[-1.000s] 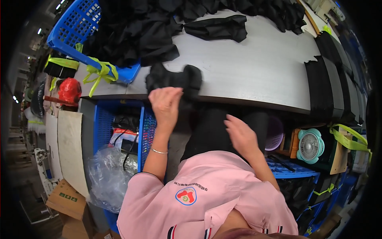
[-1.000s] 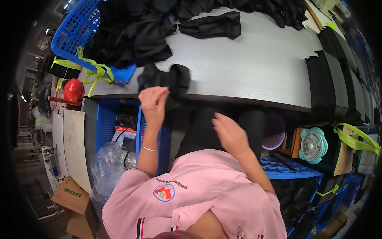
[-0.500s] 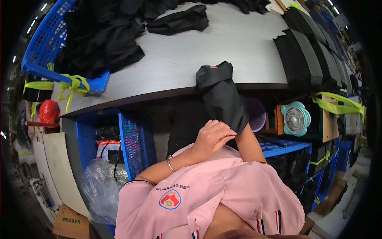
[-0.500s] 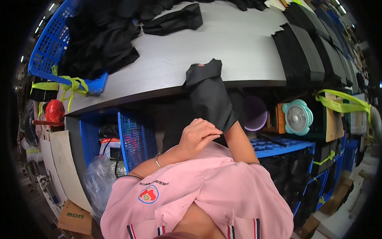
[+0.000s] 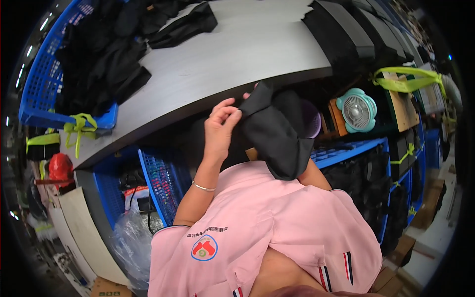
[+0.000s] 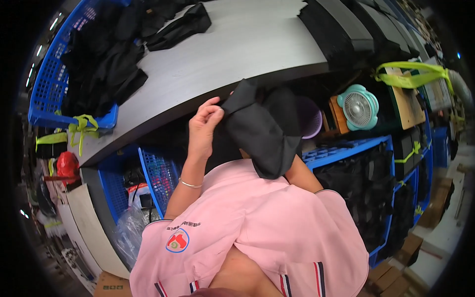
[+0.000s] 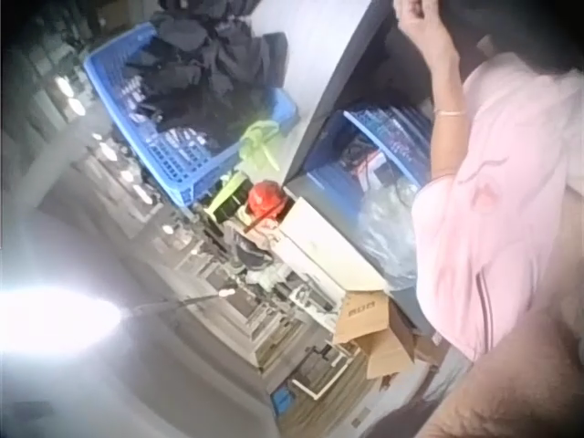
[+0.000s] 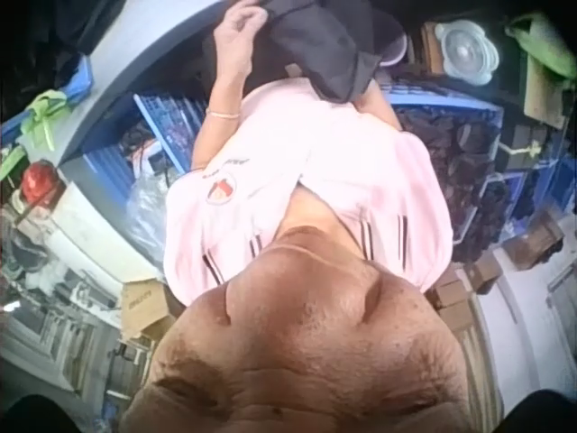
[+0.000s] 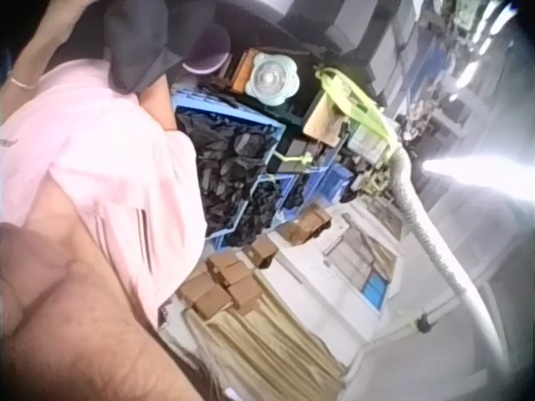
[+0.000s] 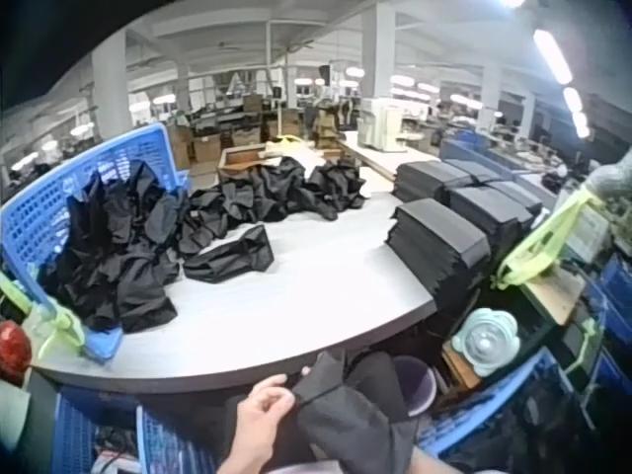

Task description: Manually inspecting and manipulating black fabric backpack or bag components at a workstation.

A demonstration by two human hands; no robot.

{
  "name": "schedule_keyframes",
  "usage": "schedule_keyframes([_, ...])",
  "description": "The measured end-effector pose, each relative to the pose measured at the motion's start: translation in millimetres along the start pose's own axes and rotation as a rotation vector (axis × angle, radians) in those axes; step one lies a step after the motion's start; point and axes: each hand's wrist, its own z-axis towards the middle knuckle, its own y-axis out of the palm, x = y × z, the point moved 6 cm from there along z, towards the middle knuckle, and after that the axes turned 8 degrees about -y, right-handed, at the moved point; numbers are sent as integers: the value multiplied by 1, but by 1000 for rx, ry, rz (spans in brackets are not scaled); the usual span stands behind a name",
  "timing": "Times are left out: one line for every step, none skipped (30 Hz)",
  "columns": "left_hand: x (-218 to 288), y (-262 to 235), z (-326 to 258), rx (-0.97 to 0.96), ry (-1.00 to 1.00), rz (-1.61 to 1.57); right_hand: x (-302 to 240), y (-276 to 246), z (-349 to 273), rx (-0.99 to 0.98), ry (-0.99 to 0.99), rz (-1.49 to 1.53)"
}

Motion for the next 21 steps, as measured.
schedule_keyframes([-3,-5,-2,20,-14,-49,3,0,-7,-5,66,89])
schedule_keyframes([-8,-7,-2,38,-42,-62,4,-1,-13,-21,126,172])
schedule_keyframes([-11,-4,-3,3,-67,-57,2,-1,-21,-40,175,237])
schedule_keyframes([-15,-1,-3,-21,-106,-50,0,-1,-23,-58,216,304])
schedule_keyframes([-12,2,-3,-35,-30,69,-4,1,-31,-83,258,370])
schedule_keyframes([-9,6,-5,-38,31,189,-8,3,-33,-103,287,413])
schedule_keyframes([-5,10,-7,-40,93,308,-14,3,-36,-120,300,429])
schedule_keyframes([1,8,-11,46,162,365,-20,4,-36,-136,310,444])
schedule_keyframes([7,8,-18,132,231,422,-26,3,-33,-147,300,427])
schedule_keyframes([15,9,-27,210,315,480,-32,1,-28,-159,269,384])
schedule_keyframes([21,7,-35,278,344,421,-41,-2,-20,-180,188,273])
schedule_keyframes([28,15,-43,273,418,502,-59,-6,-9,-240,-90,-30])
schedule_keyframes([35,25,-53,251,514,588,-78,-11,-2,-212,-363,-348])
schedule_keyframes([41,36,-61,235,601,663,-90,-8,0,-255,-623,-670])
schedule_keyframes([42,54,-67,107,660,721,-102,-7,-3,-188,-922,-968])
schedule_keyframes([41,69,-72,2,706,750,-99,-8,5,-171,-961,-1080])
schedule_keyframes([41,82,-75,-78,791,825,-94,-11,12,-161,-917,-1072])
schedule_keyframes([40,87,-76,-106,786,849,-85,-16,20,-144,-830,-1005])
schedule_keyframes([42,84,-72,-45,797,854,-75,-22,28,-126,-703,-876])
schedule_keyframes([44,81,-69,8,860,883,-61,-28,36,-101,-541,-685])
schedule_keyframes([35,67,-55,-58,567,626,-47,-34,42,-73,-364,-460])
